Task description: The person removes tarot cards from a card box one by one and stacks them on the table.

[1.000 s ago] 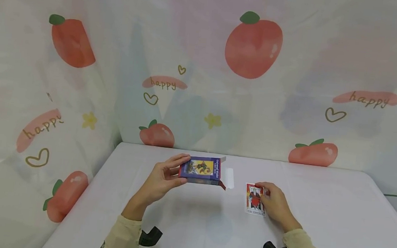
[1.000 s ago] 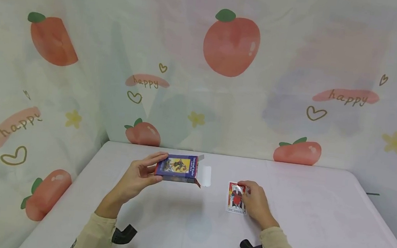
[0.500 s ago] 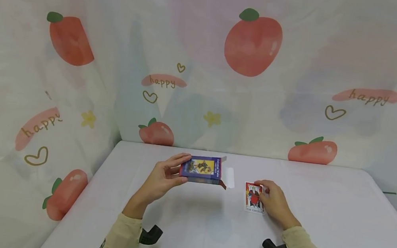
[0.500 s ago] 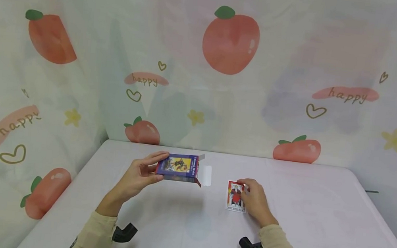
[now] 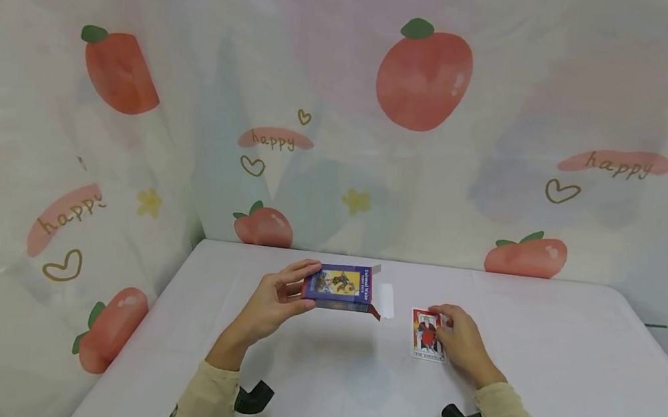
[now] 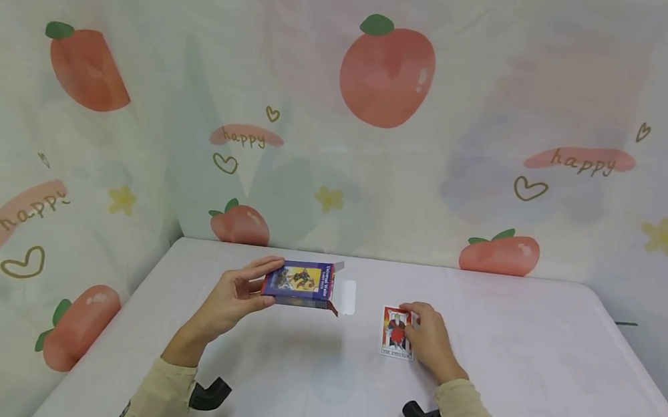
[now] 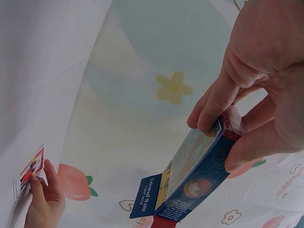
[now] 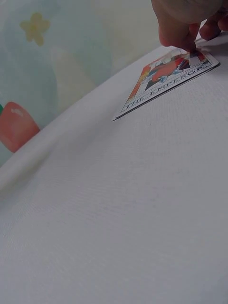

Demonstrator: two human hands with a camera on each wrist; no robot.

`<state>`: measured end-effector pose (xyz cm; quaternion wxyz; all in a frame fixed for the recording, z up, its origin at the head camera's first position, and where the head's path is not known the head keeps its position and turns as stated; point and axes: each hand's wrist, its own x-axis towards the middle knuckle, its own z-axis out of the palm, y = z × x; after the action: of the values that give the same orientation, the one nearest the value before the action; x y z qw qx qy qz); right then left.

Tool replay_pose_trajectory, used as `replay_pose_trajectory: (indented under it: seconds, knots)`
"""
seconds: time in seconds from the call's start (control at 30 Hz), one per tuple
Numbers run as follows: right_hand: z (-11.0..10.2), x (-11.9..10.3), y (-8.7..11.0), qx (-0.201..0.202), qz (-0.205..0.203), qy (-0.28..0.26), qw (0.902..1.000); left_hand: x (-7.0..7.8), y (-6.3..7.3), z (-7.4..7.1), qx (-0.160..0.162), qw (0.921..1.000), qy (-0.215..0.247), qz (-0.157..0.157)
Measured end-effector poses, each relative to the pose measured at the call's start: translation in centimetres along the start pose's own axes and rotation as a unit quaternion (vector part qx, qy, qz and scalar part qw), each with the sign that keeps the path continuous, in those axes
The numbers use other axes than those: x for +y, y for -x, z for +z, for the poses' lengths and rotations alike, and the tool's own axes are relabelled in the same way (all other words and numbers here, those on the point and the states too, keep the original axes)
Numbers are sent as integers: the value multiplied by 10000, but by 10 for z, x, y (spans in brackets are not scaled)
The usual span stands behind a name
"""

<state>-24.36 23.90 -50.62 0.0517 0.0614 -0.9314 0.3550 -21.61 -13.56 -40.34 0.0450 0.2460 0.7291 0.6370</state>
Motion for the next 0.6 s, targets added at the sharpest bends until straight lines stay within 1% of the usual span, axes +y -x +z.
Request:
replay_pose_trajectory:
  seconds: [0.37,0.6]
  knots:
    - [-1,2,-1,-59,126,13,9999,1,0,1,21,10000,-45,17]
    - [-9,0,-2,-58,304,-224,9993,1,0,0,21,10000,-17,22]
